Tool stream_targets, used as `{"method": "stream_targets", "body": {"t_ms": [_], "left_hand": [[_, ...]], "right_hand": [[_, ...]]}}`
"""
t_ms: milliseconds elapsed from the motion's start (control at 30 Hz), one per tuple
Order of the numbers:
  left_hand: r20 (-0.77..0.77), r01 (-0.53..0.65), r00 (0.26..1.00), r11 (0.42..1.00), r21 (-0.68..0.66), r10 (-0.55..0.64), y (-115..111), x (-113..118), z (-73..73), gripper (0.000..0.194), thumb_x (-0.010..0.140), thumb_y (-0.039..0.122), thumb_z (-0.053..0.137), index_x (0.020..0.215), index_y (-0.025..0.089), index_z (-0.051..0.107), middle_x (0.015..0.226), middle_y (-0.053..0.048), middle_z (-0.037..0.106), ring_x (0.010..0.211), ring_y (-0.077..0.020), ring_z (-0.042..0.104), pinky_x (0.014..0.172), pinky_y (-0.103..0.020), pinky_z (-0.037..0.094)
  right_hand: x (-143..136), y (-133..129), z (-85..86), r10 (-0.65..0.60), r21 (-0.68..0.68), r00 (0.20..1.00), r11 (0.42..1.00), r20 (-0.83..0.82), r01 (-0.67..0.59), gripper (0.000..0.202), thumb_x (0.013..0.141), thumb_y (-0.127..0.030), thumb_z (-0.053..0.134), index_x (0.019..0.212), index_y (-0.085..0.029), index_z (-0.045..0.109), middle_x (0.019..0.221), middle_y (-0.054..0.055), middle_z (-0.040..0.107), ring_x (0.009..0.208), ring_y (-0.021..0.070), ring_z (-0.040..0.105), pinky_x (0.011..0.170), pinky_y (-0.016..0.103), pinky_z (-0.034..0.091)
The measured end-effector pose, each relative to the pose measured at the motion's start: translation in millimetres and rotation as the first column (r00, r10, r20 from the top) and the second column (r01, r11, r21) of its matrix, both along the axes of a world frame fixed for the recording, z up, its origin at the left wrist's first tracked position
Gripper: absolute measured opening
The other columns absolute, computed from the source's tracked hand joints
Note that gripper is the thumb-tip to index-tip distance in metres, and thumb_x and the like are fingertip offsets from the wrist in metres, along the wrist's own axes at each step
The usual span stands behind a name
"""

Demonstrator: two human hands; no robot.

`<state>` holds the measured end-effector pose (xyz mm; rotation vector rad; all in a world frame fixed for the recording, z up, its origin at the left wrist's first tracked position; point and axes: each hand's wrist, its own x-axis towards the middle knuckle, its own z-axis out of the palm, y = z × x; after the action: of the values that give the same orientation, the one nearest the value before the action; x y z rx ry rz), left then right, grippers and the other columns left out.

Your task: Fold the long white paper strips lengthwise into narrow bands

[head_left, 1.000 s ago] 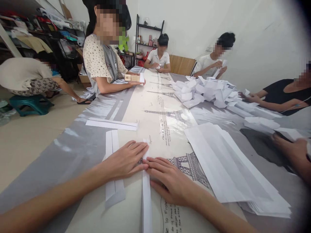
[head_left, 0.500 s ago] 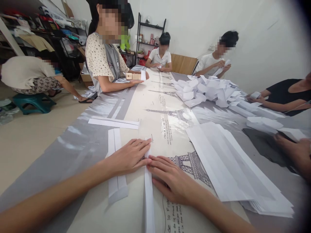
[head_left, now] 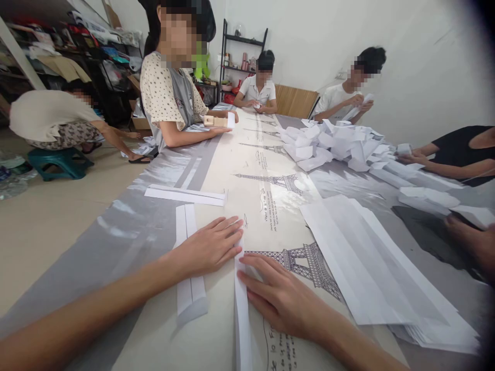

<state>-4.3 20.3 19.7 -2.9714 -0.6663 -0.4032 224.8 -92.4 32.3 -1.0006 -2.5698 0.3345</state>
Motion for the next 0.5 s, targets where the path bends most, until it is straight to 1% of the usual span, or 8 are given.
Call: {"method": "stream_targets", "body": {"t_ms": [67, 100, 233, 367, 500], "left_hand": [[-0.026, -0.046, 0.999, 0.999, 0.01, 0.046, 5.1, -3.7, -3.3, 0.048, 0.112, 0.045, 0.028, 0.135, 0.011, 0.053, 0.153, -0.018, 0.05, 0.148, -0.0278, 0.04, 0.119, -0.044, 0.031], [-0.035, -0.074, 0.997, 0.997, 0.011, 0.075, 7.9, -5.8, -4.7, 0.052, 0.111, 0.049, 0.028, 0.135, 0.01, 0.052, 0.153, -0.019, 0.05, 0.148, -0.0284, 0.04, 0.12, -0.045, 0.03], [-0.035, -0.157, 0.987, 0.988, -0.009, 0.157, 14.4, -10.8, -7.1, 0.064, 0.107, 0.063, 0.029, 0.134, 0.009, 0.051, 0.154, -0.022, 0.048, 0.147, -0.0318, 0.041, 0.12, -0.047, 0.03], [-0.01, -0.187, 0.982, 0.982, -0.038, 0.187, 11.7, -9.5, -5.6, 0.074, 0.101, 0.073, 0.035, 0.135, 0.008, 0.051, 0.154, -0.023, 0.047, 0.145, -0.0352, 0.042, 0.12, -0.049, 0.029], [-0.034, -0.194, 0.981, 0.98, -0.041, 0.193, 9.0, -8.9, -3.7, 0.077, 0.099, 0.075, 0.036, 0.135, 0.008, 0.051, 0.154, -0.023, 0.047, 0.147, -0.0353, 0.04, 0.12, -0.049, 0.027]], "right_hand": [[-0.5, -2.4, 1.2, 0.034, -0.013, 0.999, 0.999, -0.014, -0.035, 0.033, 0.104, -0.013, 0.044, 0.131, -0.018, 0.061, 0.13, 0.013, 0.065, 0.128, 0.0258, 0.058, 0.105, 0.044, 0.055], [-0.1, -2.7, 1.4, 0.051, -0.015, 0.998, 0.999, -0.025, -0.051, 0.033, 0.104, -0.012, 0.044, 0.131, -0.018, 0.06, 0.129, 0.012, 0.066, 0.126, 0.0247, 0.06, 0.106, 0.044, 0.055], [5.0, 0.9, -1.2, 0.086, -0.013, 0.995, 0.996, -0.051, -0.087, 0.036, 0.105, -0.011, 0.043, 0.137, -0.018, 0.058, 0.133, 0.009, 0.067, 0.131, 0.022, 0.058, 0.115, 0.045, 0.048], [8.0, 2.8, -2.4, 0.091, -0.03, 0.995, 0.995, -0.032, -0.092, 0.04, 0.103, -0.009, 0.043, 0.139, -0.017, 0.057, 0.137, 0.009, 0.065, 0.135, 0.0216, 0.055, 0.116, 0.043, 0.048], [5.4, 1.2, 0.2, 0.108, -0.015, 0.994, 0.994, -0.011, -0.108, 0.044, 0.099, -0.004, 0.042, 0.138, -0.017, 0.057, 0.137, 0.012, 0.064, 0.135, 0.0237, 0.054, 0.112, 0.043, 0.052]]}}
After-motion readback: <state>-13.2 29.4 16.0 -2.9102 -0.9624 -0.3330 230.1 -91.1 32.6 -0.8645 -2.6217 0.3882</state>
